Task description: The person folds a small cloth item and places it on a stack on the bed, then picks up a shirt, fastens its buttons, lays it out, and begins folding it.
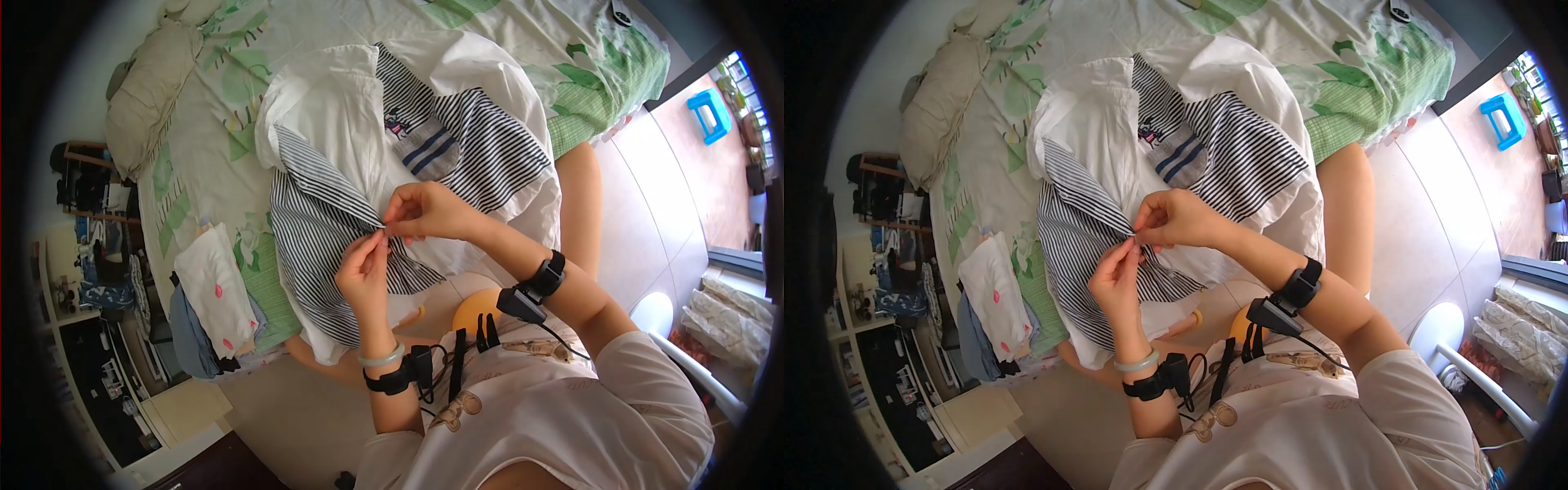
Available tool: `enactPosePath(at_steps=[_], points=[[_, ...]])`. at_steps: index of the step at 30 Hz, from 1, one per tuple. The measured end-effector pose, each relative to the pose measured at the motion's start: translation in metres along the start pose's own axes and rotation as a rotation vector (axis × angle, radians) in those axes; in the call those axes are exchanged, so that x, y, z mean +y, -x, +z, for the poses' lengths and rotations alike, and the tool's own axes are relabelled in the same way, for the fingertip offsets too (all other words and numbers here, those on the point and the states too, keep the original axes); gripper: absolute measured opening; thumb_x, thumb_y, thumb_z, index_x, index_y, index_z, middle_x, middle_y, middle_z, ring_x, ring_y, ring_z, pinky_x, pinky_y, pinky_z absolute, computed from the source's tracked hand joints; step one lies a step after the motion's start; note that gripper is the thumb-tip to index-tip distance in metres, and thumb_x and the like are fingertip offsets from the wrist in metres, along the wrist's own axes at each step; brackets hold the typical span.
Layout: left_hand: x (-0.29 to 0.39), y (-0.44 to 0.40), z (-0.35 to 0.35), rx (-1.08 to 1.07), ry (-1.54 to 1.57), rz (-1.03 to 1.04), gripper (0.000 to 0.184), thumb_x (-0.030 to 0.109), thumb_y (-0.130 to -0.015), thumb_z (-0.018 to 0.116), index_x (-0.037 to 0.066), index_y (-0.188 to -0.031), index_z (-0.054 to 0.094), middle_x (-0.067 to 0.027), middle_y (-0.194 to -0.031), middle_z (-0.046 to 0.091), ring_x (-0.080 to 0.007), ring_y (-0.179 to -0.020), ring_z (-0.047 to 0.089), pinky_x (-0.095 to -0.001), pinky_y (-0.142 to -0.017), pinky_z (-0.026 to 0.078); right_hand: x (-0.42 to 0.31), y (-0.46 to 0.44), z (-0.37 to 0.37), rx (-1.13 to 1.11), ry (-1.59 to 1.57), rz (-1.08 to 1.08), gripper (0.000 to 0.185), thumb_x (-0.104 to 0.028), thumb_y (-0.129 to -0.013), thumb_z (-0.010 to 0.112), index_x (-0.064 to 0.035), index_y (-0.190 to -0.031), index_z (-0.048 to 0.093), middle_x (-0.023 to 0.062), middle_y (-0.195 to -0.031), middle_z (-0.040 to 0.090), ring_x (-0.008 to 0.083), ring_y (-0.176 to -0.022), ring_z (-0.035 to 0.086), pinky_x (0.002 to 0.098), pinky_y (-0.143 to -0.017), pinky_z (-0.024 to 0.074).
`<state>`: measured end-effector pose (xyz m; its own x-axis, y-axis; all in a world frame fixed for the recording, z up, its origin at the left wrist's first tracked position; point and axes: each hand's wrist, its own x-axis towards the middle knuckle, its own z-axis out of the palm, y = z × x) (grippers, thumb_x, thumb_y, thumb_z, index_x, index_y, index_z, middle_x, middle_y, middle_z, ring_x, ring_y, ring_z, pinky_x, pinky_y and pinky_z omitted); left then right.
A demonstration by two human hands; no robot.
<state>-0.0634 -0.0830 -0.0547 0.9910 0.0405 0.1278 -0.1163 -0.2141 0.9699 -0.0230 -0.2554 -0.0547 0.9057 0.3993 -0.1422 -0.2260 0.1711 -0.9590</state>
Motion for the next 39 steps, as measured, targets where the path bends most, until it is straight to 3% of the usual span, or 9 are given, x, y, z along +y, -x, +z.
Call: enactPosePath(at_steps=[9, 12, 14, 17, 22, 29, 39], points=[[-0.005, -0.001, -0.001, 0.029, -0.049, -0.024, 0.015, -0.004, -0.079, 0.066, -0.003, -0.094, 0.066, -0.0095, -0.091, 0.065, -0.0113, -0.074, 0.062, -0.0207, -0.065, 0.051, -0.003, 0.001, 0.0, -0.009, 0.025, 0.012, 0.014, -0.003, -0.077, 0.068, 0.0005, -0.087, 0.059, 0.0043, -0.075, 0.064, 0.0081, -0.061, 0.062, 0.0184, -0.051, 0.0466], [0.0, -0.004, 0.0, 0.011, -0.167, 0.124, 0.016, -0.007, -0.079, 0.064, -0.004, -0.095, 0.066, -0.0077, -0.087, 0.065, -0.0104, -0.075, 0.062, -0.0213, -0.066, 0.051, -0.003, 0.001, -0.001, -0.028, 0.021, 0.0, 0.012, -0.003, -0.078, 0.067, 0.0004, -0.087, 0.06, 0.004, -0.074, 0.064, 0.0078, -0.06, 0.062, 0.0185, -0.049, 0.0457], [0.003, -0.008, -0.001, 0.003, -0.445, 0.332, 0.013, -0.003, -0.075, 0.068, -0.001, -0.089, 0.067, -0.0106, -0.087, 0.065, -0.0169, -0.07, 0.063, -0.0252, -0.063, 0.051, -0.006, 0.003, -0.001, -0.021, 0.019, 0.013, 0.012, -0.003, -0.078, 0.066, 0.0001, -0.088, 0.06, 0.0037, -0.074, 0.064, 0.0076, -0.06, 0.062, 0.0186, -0.049, 0.0453], [0.013, -0.008, 0.004, -0.001, -0.544, 0.393, 0.012, -0.003, -0.074, 0.068, -0.001, -0.085, 0.065, -0.0099, -0.082, 0.064, -0.0188, -0.065, 0.062, -0.0276, -0.06, 0.05, -0.003, 0.002, -0.001, -0.009, -0.004, 0.006, 0.012, -0.001, -0.076, 0.066, 0.0004, -0.086, 0.058, 0.0042, -0.071, 0.064, 0.0079, -0.058, 0.062, 0.0195, -0.048, 0.0454], [0.012, -0.008, 0.007, 0.018, -0.551, 0.375, 0.011, -0.004, -0.072, 0.067, 0.0, -0.081, 0.062, -0.0083, -0.077, 0.063, -0.0178, -0.063, 0.06, -0.0283, -0.058, 0.049, 0.001, 0.002, 0.0, 0.007, -0.003, -0.039, 0.015, 0.001, -0.073, 0.066, -0.0008, -0.08, 0.053, 0.0041, -0.067, 0.062, 0.0078, -0.054, 0.06, 0.0204, -0.046, 0.0452], [0.011, -0.004, 0.01, 0.061, -0.543, 0.339, 0.016, -0.004, -0.067, 0.067, 0.002, -0.079, 0.059, -0.0066, -0.074, 0.062, -0.0173, -0.062, 0.059, -0.0297, -0.057, 0.047, 0.007, 0.002, 0.004, 0.062, 0.0, -0.068, 0.021, 0.002, -0.074, 0.064, -0.0044, -0.081, 0.046, 0.0038, -0.076, 0.061, 0.0063, -0.056, 0.057, 0.0188, -0.045, 0.0431], [0.002, -0.004, 0.005, 0.069, -0.443, 0.194, 0.014, -0.006, -0.071, 0.065, -0.001, -0.083, 0.06, -0.0066, -0.076, 0.062, -0.0142, -0.066, 0.063, -0.0252, -0.063, 0.05, -0.001, 0.005, 0.004, 0.041, 0.024, -0.044, 0.025, -0.002, -0.076, 0.069, -0.0041, -0.082, 0.045, 0.0067, -0.078, 0.064, 0.0075, -0.059, 0.061, 0.019, -0.047, 0.0448]])
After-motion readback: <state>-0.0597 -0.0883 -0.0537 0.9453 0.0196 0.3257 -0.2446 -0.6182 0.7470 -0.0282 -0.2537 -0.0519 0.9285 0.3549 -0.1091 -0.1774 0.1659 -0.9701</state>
